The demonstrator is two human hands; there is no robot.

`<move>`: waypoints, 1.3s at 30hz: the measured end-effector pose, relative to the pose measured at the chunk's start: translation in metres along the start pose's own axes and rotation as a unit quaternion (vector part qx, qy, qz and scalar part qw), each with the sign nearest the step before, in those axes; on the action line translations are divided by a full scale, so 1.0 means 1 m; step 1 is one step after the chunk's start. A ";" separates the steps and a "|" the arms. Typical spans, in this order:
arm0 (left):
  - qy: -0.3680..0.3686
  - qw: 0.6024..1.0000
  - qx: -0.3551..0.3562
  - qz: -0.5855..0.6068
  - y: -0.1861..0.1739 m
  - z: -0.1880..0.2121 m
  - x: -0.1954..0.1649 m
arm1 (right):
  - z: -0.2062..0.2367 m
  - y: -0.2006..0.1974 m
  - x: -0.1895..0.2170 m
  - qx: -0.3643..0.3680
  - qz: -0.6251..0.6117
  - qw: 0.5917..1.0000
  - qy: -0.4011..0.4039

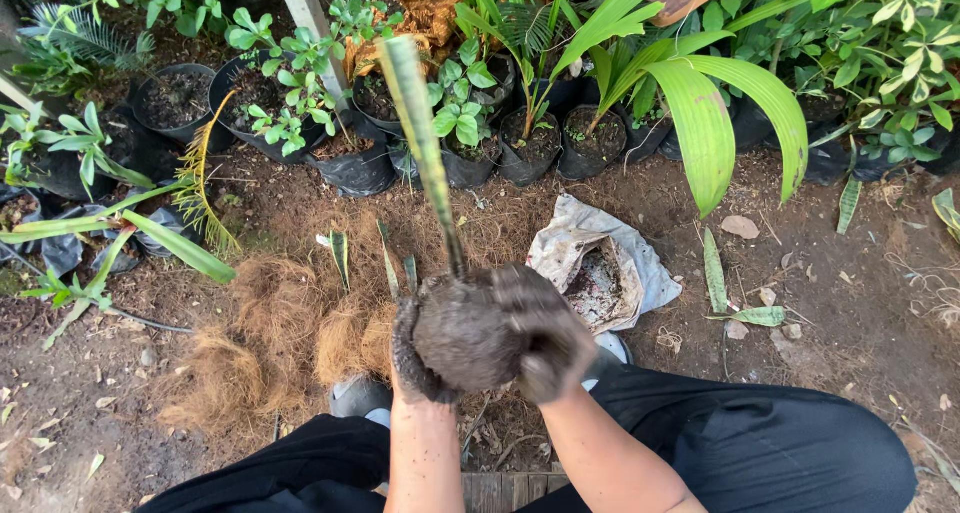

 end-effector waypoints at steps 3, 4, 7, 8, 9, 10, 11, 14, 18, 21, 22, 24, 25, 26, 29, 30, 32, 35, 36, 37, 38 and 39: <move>-0.041 0.996 -0.072 0.035 -0.007 -0.003 0.007 | 0.006 -0.002 -0.020 0.007 -0.040 0.991 0.125; -0.027 0.991 -0.131 -0.022 -0.015 -0.002 0.004 | 0.010 -0.005 -0.022 -0.004 -0.048 0.990 0.133; 0.042 0.961 -0.218 -0.168 -0.031 0.004 -0.011 | 0.022 -0.013 -0.030 -0.029 -0.066 0.987 0.143; 0.077 0.958 -0.184 -0.205 -0.027 0.005 -0.016 | 0.023 -0.016 -0.034 -0.037 -0.065 0.988 0.132; 0.112 0.952 -0.149 -0.241 -0.023 0.004 -0.019 | 0.024 -0.019 -0.036 -0.045 -0.064 0.990 0.121; 0.134 0.945 -0.164 -0.251 -0.024 0.005 -0.021 | 0.023 -0.020 -0.035 -0.038 -0.026 0.994 0.095; 0.156 0.936 -0.180 -0.260 -0.024 0.005 -0.021 | 0.021 -0.019 -0.033 -0.030 0.010 0.997 0.069; 0.223 0.930 -0.063 -0.286 0.000 0.007 -0.016 | 0.013 -0.012 -0.022 -0.003 0.151 0.988 0.026; 0.231 0.868 -0.032 -0.438 0.018 0.015 -0.015 | 0.005 0.002 0.009 0.038 0.296 0.954 -0.028; 0.263 0.803 -0.019 -0.535 0.029 0.022 -0.016 | -0.001 0.006 0.018 0.032 0.261 0.962 -0.070; 0.203 0.847 -0.072 -0.485 0.016 0.017 -0.014 | -0.003 0.004 0.019 0.029 0.214 0.974 -0.070; 0.073 0.909 -0.179 -0.370 -0.011 0.012 -0.003 | -0.006 0.000 0.023 0.020 0.119 0.991 -0.066; 0.031 0.931 -0.197 -0.304 -0.019 0.009 0.002 | -0.006 0.002 0.024 0.051 0.076 0.994 -0.067; -0.011 0.948 -0.212 -0.235 -0.026 0.006 0.007 | -0.007 0.005 0.027 0.082 0.033 0.994 -0.069; -0.030 0.980 -0.166 -0.109 -0.029 0.000 0.011 | -0.007 0.005 0.033 0.079 -0.012 0.992 -0.098; -0.019 0.987 -0.136 -0.081 -0.027 -0.001 0.011 | -0.007 0.004 0.032 0.062 -0.013 0.992 -0.112; 0.031 0.997 -0.073 -0.008 -0.019 -0.001 0.006 | -0.010 0.004 0.019 0.070 0.113 0.990 -0.052; -0.005 0.993 -0.115 0.025 -0.019 0.003 0.012 | -0.012 -0.002 -0.010 0.068 0.060 0.995 0.037; -0.036 0.987 -0.153 0.022 -0.020 0.005 0.015 | -0.011 -0.004 -0.019 0.064 0.003 0.996 0.067; -0.027 0.983 -0.179 -0.006 -0.020 0.006 0.011 | -0.006 -0.006 -0.024 0.050 -0.001 0.995 0.091; -0.018 0.978 -0.205 -0.033 -0.019 0.008 0.006 | 0.002 -0.007 -0.024 0.037 -0.006 0.993 0.115; -0.008 0.971 -0.230 -0.061 -0.019 0.009 0.001 | 0.007 -0.009 -0.027 0.024 -0.010 0.990 0.139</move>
Point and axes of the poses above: each hand's wrist, its own z-axis away from the middle knuckle, its own y-axis out of the palm, x = y × z, the point moved 7 cm from there along -z, towards the middle knuckle, and after that the axes turned 13 degrees about -z, right-handed, at the moved point
